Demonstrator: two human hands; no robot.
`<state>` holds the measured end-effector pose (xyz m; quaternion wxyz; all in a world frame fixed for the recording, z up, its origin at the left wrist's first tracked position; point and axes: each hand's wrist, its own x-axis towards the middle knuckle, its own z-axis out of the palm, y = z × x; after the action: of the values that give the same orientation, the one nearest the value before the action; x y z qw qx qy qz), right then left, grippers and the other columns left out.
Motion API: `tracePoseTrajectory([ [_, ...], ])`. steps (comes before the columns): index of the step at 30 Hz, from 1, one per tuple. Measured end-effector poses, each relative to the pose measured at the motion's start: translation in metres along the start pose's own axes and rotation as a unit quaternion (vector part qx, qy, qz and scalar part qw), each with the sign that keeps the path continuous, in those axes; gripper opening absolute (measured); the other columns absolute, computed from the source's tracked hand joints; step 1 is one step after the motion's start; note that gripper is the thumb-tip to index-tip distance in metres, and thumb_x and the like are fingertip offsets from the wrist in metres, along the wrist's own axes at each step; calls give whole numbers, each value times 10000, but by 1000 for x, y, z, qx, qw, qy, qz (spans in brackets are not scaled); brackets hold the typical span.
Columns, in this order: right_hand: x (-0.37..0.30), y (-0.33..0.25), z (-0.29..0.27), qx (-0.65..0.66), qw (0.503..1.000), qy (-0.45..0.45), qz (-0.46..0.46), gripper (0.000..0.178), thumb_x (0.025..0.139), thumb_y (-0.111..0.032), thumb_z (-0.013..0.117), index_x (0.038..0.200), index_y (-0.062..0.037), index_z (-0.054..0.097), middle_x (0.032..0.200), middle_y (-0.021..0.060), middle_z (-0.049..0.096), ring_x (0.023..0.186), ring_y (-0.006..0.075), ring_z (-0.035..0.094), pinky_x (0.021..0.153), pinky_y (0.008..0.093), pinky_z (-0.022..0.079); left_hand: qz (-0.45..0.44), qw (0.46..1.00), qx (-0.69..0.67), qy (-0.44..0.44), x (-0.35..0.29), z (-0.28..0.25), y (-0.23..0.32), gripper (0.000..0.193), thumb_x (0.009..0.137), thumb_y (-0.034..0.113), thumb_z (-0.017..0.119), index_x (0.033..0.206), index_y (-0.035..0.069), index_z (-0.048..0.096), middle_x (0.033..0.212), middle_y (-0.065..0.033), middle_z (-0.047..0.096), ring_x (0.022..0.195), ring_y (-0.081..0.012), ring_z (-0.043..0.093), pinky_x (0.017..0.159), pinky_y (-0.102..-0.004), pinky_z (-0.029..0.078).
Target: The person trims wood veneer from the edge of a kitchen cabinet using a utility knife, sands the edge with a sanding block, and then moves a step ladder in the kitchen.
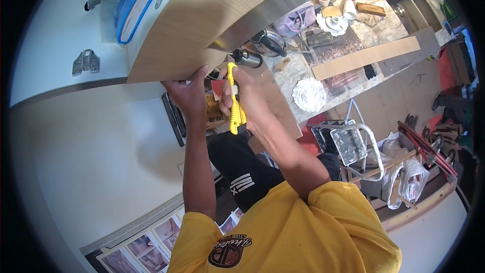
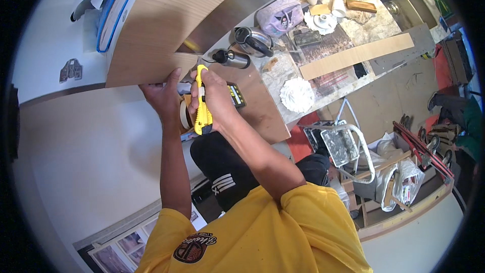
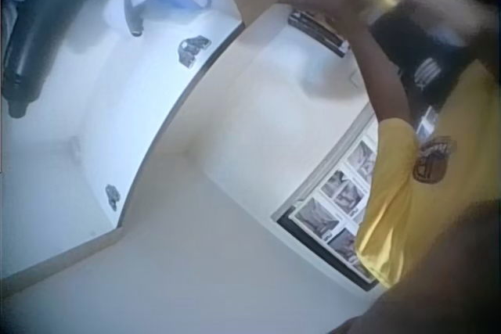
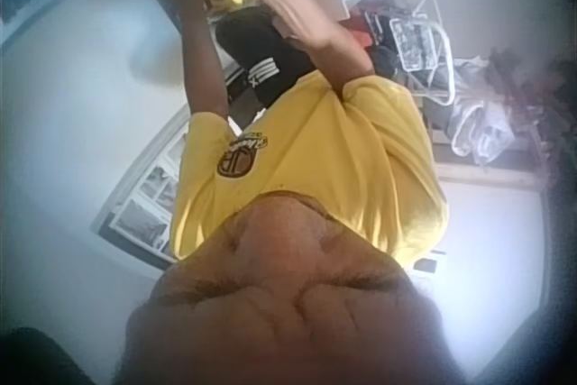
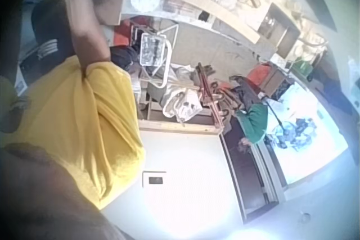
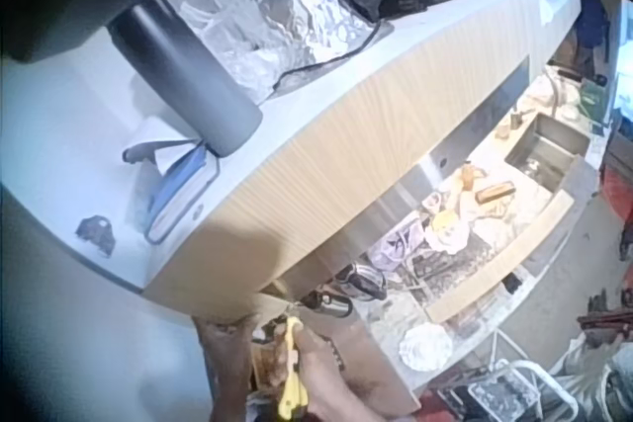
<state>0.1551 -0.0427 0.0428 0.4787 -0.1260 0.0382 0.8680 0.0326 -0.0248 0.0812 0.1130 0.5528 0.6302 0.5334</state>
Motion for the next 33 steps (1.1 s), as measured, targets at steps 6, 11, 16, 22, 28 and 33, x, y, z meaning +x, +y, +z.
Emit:
tracePoseTrajectory([
  [6, 1, -8, 10, -1, 999, 18, 26, 262, 1039, -279, 360, 1016, -62, 505, 624, 12, 492, 426, 106, 453, 409, 271, 444, -12, 1000, 14, -3, 0, 0, 3, 720, 748, -50, 778, 1299, -36, 316, 1258, -198, 478, 1153, -265, 531, 980, -367, 475],
  [11, 1, -9, 16, 30, 999, 15, 31, 259, 1027, -270, 350, 1049, -45, 478, 670, 43, 494, 478, 141, 468, 430, 307, 443, -6, 1000, 18, -4, -1, 2, 8, 719, 747, -17, 792, 1292, -44, 322, 1250, -207, 484, 1147, -275, 535, 985, -373, 471],
  [16, 5, -12, 12, 165, 982, -36, 79, 247, 1041, -279, 333, 1033, -74, 470, 668, 29, 475, 507, 138, 457, 464, 296, 417, 4, 1000, 14, -1, -2, 0, 5, 704, 744, 0, 801, 1271, -51, 337, 1232, -205, 497, 1133, -271, 543, 979, -370, 474],
  [22, 5, -12, 42, 119, 991, 43, 45, 225, 1041, -265, 359, 966, -102, 494, 672, -3, 506, 528, 112, 477, 474, 280, 433, -5, 999, 43, -2, 0, 2, 2, 730, 707, -8, 813, 1261, -37, 339, 1173, -180, 539, 1079, -227, 577, 926, -343, 513],
  [28, 11, -7, 57, 160, 983, 59, 67, 272, 1052, -292, 266, 952, -108, 440, 710, 0, 498, 554, 129, 481, 553, 309, 461, 14, 999, -35, -8, -1, -3, 0, 710, 698, 34, 821, 1232, -35, 359, 1150, -159, 562, 1041, -197, 591, 915, -334, 509],
  [33, 10, -16, 50, 130, 985, 65, 89, 217, 1038, -257, 291, 948, -120, 434, 734, 31, 486, 581, 177, 495, 537, 358, 450, -77, 997, 22, 12, 1, 8, 21, 657, 711, 46, 817, 1190, -39, 375, 1096, -138, 574, 990, -186, 605, 901, -336, 508],
])
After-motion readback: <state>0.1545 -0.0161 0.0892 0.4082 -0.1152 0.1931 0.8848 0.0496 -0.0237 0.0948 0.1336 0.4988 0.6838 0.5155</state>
